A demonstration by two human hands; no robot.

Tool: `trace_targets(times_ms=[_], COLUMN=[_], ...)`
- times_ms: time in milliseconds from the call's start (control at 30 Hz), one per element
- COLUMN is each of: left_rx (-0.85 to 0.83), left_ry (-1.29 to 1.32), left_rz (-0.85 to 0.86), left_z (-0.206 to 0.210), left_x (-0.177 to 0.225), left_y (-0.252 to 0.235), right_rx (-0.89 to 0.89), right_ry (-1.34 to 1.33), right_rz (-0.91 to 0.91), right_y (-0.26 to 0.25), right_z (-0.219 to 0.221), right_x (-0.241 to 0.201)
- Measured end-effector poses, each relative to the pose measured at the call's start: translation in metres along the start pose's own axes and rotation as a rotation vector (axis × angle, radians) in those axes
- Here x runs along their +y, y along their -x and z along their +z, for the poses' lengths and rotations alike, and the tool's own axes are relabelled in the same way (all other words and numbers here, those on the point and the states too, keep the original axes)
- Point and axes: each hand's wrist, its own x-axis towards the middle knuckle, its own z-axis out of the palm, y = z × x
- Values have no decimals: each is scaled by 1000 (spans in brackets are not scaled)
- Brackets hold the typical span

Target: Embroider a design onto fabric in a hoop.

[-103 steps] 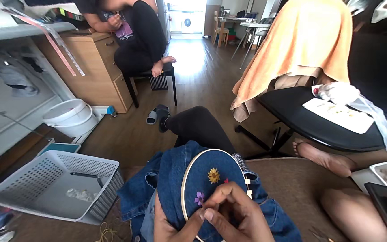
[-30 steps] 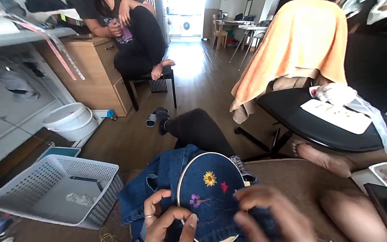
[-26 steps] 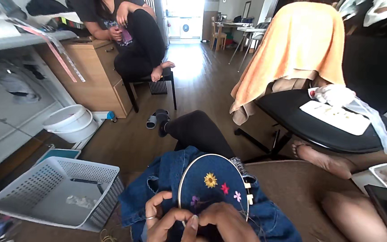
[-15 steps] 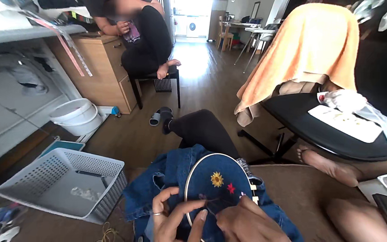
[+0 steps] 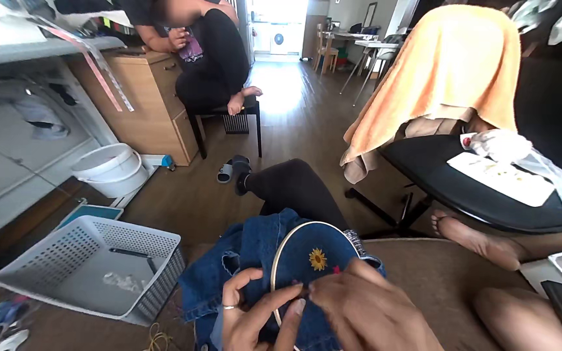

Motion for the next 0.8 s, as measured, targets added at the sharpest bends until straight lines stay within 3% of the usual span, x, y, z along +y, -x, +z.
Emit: trace_targets(times_ms=[167, 400, 667, 800], left_rx=[-1, 13, 9, 9], left_ry=[-36, -53, -63, -89], left_rz=[-20, -11, 56, 70], left_z=[2, 3, 4, 4], left_x=[-1, -1, 1, 0], left_y=[-2, -8, -9, -7], right_rx=[-23, -172, -145, -88], right_ry=[9, 163, 231, 233], right_rz=[86, 190, 14, 57], right_y=[8, 24, 2, -6], right_z=[-4, -9, 0, 1], right_x=[16, 4, -19, -8])
